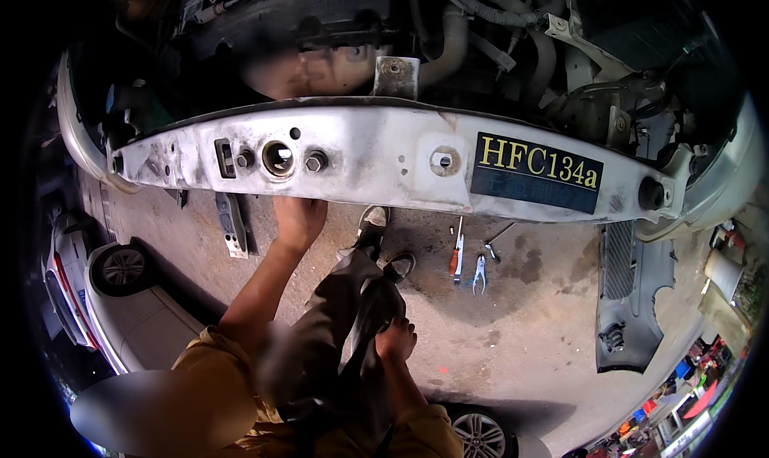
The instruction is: The person removes a car radiator by unscrewing bolts and detaching hoses, then installs a new radiator into the engine bay. They use a wrench and pliers to secure the new unit and reconnect the cooling system components.
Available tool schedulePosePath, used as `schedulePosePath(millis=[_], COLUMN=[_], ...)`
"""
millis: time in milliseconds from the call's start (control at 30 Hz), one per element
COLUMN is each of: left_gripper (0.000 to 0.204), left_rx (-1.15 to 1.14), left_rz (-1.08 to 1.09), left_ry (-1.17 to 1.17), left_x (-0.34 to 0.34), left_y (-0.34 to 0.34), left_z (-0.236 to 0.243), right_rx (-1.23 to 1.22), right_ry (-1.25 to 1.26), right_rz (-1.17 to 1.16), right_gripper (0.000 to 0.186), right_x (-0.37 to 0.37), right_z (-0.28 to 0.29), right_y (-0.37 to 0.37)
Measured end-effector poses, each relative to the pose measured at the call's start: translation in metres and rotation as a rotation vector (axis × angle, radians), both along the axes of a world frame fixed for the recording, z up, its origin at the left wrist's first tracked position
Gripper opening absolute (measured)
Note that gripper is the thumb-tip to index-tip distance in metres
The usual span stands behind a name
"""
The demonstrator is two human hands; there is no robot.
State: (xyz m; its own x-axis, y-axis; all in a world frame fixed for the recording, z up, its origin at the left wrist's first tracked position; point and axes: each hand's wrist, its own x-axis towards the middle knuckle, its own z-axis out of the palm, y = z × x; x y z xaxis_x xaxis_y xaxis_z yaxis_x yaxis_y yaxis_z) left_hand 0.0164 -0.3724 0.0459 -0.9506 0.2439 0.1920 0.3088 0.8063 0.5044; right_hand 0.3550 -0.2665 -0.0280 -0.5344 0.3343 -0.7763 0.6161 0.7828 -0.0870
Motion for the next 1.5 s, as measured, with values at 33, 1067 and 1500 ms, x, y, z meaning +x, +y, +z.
schedulePosePath(millis=[33,1067,1500], left_gripper=[0.037,0.042,0.030], left_rx=[-0.019,-0.116,-0.099], left_rz=[-0.004,-0.101,-0.054], left_ry=[0.010,-0.094,-0.033], left_x=[-0.002,-0.033,-0.073], left_y=[0.000,-0.013,0.014], left_z=[0.004,0.030,0.036], right_rx=[0.008,0.174,-0.211], right_ry=[0.008,1.169,1.097], right_rz=[-0.016,-0.095,0.279], right_gripper=[0.025,0.017,0.036], right_x=[0.007,-0.390,-0.511], right_z=[0.001,0.259,0.300], right_y=[0.000,0.142,0.055])
